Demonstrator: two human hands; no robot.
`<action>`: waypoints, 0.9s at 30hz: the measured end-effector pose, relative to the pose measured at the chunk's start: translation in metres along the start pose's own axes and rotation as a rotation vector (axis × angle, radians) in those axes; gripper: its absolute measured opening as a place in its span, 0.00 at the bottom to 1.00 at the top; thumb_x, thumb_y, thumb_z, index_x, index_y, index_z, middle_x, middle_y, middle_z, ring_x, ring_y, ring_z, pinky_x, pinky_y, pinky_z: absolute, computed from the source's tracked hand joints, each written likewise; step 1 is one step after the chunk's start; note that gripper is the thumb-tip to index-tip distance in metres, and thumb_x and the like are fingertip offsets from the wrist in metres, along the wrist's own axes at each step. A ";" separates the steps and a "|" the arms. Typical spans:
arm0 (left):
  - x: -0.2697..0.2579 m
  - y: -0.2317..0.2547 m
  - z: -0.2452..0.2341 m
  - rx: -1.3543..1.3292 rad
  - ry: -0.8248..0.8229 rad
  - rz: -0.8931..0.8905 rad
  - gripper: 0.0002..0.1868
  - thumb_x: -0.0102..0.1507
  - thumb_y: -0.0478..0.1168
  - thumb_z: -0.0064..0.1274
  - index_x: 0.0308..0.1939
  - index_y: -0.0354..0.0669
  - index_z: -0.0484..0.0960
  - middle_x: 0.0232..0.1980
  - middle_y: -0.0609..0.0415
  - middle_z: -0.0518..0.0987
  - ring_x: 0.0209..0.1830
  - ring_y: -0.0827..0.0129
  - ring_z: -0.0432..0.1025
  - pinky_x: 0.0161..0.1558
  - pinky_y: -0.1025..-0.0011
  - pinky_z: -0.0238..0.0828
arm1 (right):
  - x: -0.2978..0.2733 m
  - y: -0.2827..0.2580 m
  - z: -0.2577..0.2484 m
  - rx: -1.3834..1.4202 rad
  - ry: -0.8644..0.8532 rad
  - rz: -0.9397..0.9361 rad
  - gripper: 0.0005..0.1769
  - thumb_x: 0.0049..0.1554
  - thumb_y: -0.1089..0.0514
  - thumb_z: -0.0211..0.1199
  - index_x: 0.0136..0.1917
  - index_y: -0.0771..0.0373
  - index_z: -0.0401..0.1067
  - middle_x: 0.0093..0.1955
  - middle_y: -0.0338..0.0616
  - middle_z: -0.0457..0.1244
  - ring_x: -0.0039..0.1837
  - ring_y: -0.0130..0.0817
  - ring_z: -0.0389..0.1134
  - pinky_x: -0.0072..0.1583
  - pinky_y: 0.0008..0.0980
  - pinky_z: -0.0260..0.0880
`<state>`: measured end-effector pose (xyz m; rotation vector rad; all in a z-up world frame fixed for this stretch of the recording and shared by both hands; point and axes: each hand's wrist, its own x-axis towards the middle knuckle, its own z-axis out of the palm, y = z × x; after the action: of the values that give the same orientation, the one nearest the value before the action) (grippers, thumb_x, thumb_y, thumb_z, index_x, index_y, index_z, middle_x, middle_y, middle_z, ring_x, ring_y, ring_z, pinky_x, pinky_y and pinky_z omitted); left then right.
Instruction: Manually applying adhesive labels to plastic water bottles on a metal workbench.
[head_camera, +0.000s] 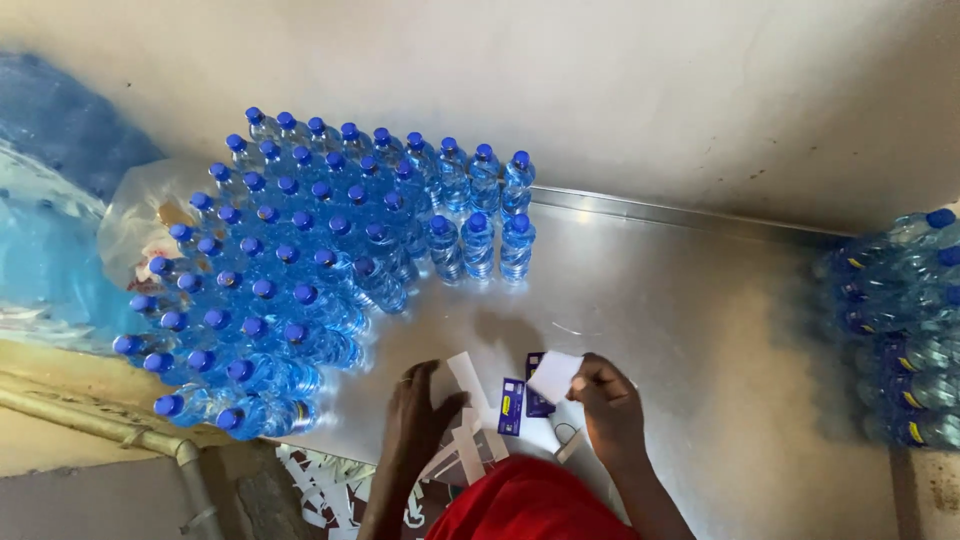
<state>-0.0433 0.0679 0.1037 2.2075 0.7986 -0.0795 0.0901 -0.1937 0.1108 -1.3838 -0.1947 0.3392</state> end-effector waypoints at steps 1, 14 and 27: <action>-0.006 0.022 -0.010 0.000 0.000 -0.003 0.40 0.64 0.51 0.70 0.77 0.47 0.71 0.77 0.42 0.75 0.73 0.46 0.73 0.67 0.48 0.78 | -0.001 -0.005 0.005 0.001 -0.002 0.002 0.06 0.57 0.59 0.65 0.38 0.60 0.73 0.38 0.38 0.62 0.43 0.33 0.64 0.48 0.35 0.65; -0.033 0.134 -0.018 -0.605 -0.154 0.216 0.06 0.69 0.38 0.63 0.48 0.42 0.90 0.44 0.52 0.85 0.35 0.67 0.82 0.38 0.70 0.81 | -0.016 -0.058 0.046 -0.318 -0.051 0.085 0.14 0.63 0.54 0.62 0.54 0.64 0.83 0.42 0.45 0.73 0.39 0.35 0.72 0.45 0.36 0.76; -0.022 0.086 0.004 -0.980 0.055 0.079 0.09 0.69 0.40 0.62 0.46 0.37 0.84 0.34 0.48 0.84 0.32 0.66 0.79 0.33 0.69 0.79 | -0.008 -0.022 0.041 -0.079 0.027 0.178 0.10 0.68 0.58 0.62 0.54 0.67 0.79 0.39 0.52 0.72 0.41 0.42 0.73 0.48 0.40 0.77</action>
<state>-0.0109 0.0101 0.1634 1.3048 0.5885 0.3458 0.0716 -0.1617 0.1401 -1.4870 -0.0629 0.4650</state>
